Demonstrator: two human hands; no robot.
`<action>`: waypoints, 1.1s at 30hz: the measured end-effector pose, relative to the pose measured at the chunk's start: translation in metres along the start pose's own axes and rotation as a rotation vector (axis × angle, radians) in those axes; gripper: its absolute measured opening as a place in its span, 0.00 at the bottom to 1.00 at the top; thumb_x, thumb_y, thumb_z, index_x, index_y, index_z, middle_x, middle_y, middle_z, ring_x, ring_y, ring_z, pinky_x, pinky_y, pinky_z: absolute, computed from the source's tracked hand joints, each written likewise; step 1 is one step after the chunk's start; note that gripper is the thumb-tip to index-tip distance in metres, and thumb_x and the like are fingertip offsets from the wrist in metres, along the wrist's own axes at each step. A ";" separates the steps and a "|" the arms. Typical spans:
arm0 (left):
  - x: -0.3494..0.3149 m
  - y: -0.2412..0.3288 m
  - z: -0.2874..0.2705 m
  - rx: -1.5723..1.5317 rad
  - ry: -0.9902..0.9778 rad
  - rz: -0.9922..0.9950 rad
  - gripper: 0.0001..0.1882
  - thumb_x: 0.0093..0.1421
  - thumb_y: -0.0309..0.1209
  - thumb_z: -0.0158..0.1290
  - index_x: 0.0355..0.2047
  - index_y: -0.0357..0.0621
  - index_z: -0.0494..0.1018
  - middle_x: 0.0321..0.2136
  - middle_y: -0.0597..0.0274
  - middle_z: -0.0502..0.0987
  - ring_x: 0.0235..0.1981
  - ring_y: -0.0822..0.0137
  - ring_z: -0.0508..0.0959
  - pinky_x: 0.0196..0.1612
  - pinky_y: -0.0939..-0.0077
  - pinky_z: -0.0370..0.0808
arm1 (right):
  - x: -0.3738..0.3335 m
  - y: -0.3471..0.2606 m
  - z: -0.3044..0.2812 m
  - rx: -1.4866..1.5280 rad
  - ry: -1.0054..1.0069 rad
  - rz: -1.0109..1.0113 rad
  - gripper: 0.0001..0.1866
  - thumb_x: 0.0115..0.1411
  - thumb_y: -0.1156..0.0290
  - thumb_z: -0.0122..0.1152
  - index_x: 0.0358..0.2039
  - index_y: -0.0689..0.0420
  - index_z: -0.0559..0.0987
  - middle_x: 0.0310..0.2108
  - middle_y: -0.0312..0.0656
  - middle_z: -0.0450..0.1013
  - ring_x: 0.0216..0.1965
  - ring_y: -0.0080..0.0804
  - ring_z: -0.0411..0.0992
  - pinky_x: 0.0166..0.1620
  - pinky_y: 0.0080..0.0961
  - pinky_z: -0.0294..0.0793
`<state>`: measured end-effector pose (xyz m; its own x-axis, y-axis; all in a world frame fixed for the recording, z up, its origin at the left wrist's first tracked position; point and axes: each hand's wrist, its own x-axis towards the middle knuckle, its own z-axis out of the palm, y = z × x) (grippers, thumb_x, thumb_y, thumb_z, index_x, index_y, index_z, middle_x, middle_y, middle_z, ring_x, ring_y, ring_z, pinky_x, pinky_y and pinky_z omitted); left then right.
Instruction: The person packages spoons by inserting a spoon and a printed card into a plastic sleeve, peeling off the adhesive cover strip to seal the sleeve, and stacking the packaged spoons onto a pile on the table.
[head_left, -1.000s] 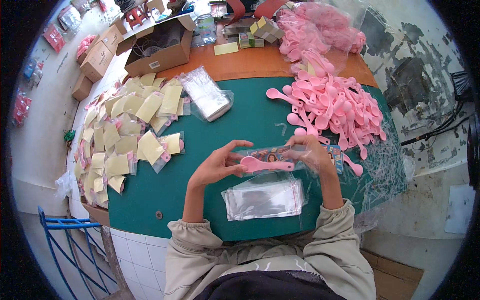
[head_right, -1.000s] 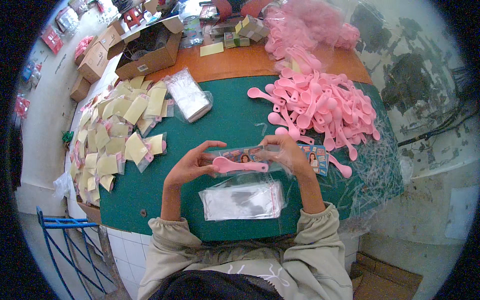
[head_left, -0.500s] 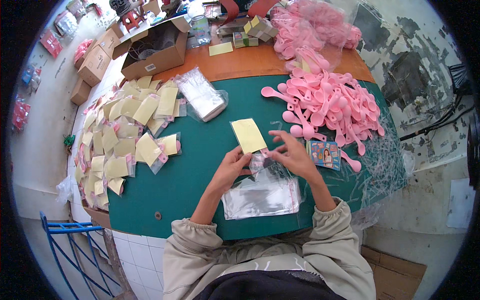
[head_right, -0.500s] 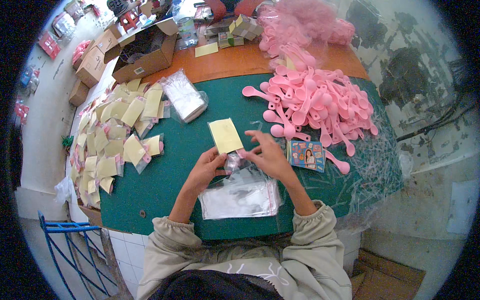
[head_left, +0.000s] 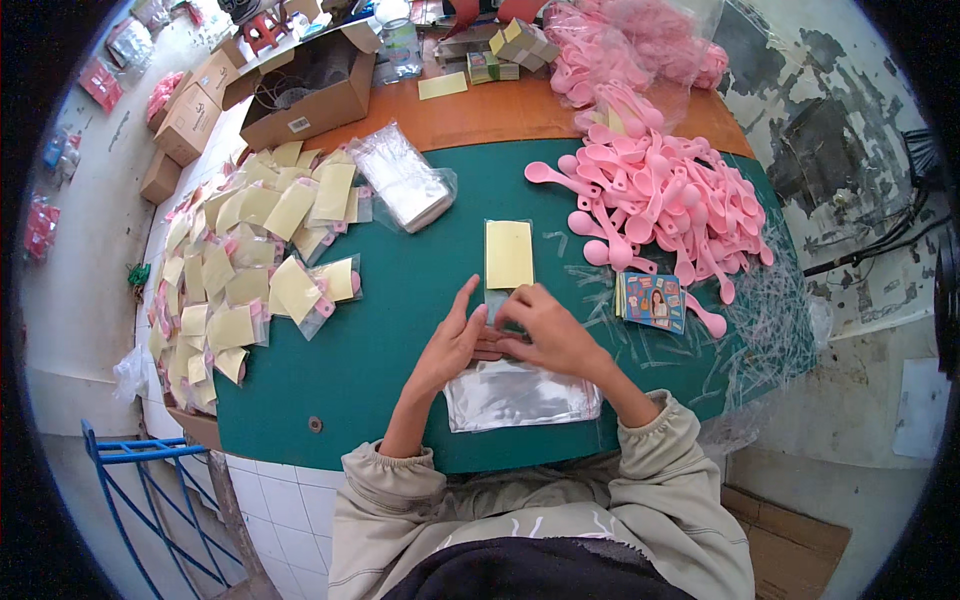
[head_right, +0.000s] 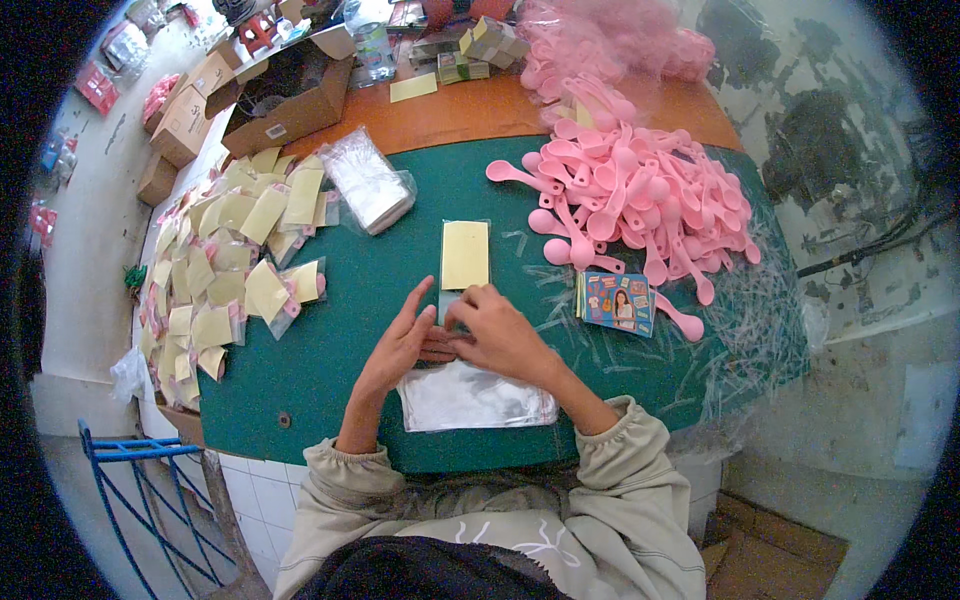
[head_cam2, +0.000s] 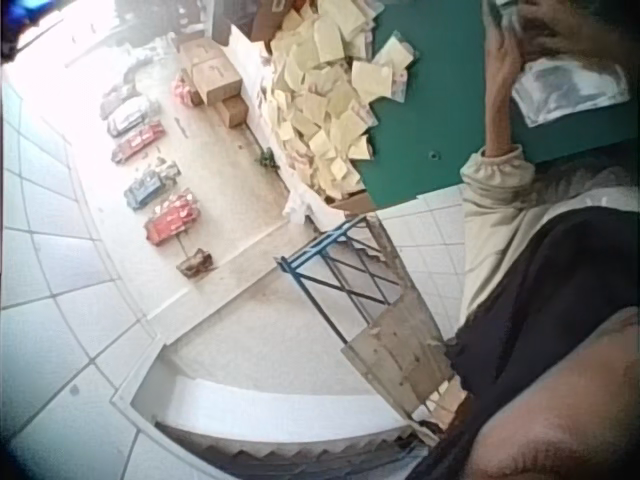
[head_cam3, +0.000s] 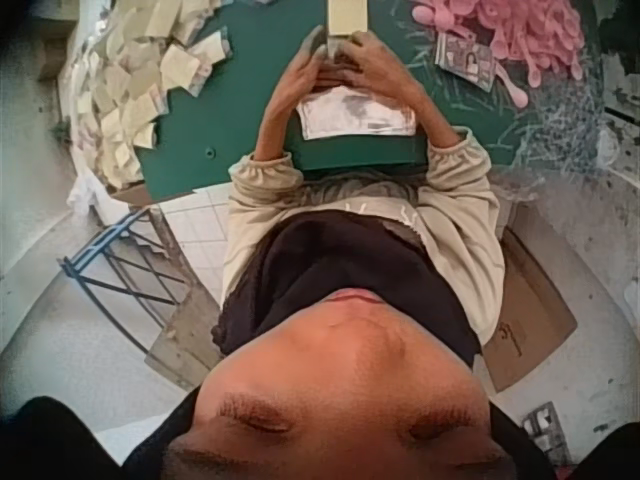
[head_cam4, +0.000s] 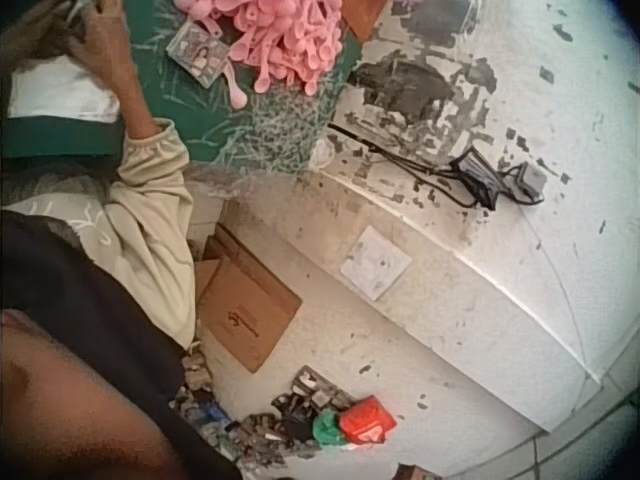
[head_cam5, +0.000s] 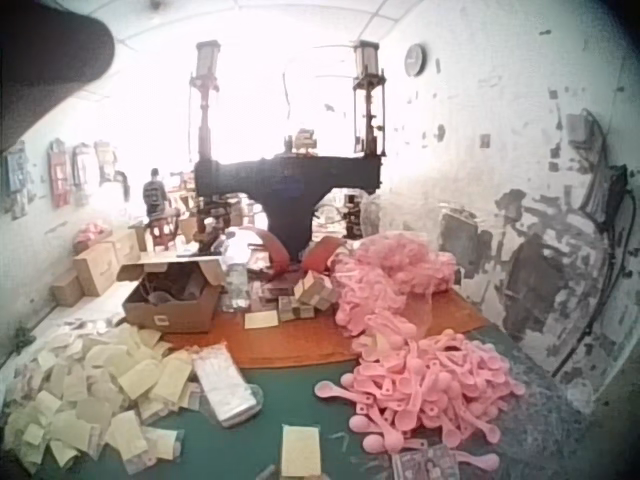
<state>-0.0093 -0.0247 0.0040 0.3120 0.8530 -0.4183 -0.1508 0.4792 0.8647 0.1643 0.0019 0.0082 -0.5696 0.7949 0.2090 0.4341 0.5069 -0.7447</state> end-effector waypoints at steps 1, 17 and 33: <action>-0.002 0.001 0.001 0.039 0.032 -0.001 0.27 0.64 0.35 0.37 0.61 0.49 0.41 0.34 0.51 0.74 0.34 0.63 0.77 0.37 0.71 0.76 | 0.000 0.000 0.005 -0.046 -0.022 -0.027 0.11 0.45 0.70 0.60 0.29 0.58 0.72 0.31 0.46 0.65 0.37 0.43 0.64 0.40 0.34 0.65; 0.013 -0.016 -0.007 -0.038 0.043 0.056 0.28 0.61 0.24 0.40 0.60 0.47 0.46 0.30 0.58 0.73 0.29 0.70 0.76 0.33 0.77 0.76 | -0.003 -0.008 0.023 -0.579 0.099 -0.251 0.09 0.41 0.73 0.59 0.24 0.59 0.70 0.28 0.42 0.63 0.34 0.37 0.63 0.36 0.30 0.61; 0.005 0.009 0.003 -0.058 0.024 0.083 0.20 0.59 0.22 0.39 0.53 0.42 0.57 0.27 0.58 0.75 0.29 0.71 0.77 0.33 0.79 0.76 | -0.008 0.033 -0.048 0.567 0.287 0.158 0.04 0.51 0.74 0.52 0.27 0.59 0.68 0.30 0.39 0.65 0.32 0.28 0.64 0.34 0.26 0.66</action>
<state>-0.0058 -0.0166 0.0102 0.2738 0.8947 -0.3530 -0.2296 0.4172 0.8793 0.2170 0.0285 0.0122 -0.2860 0.9427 0.1717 0.0173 0.1843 -0.9827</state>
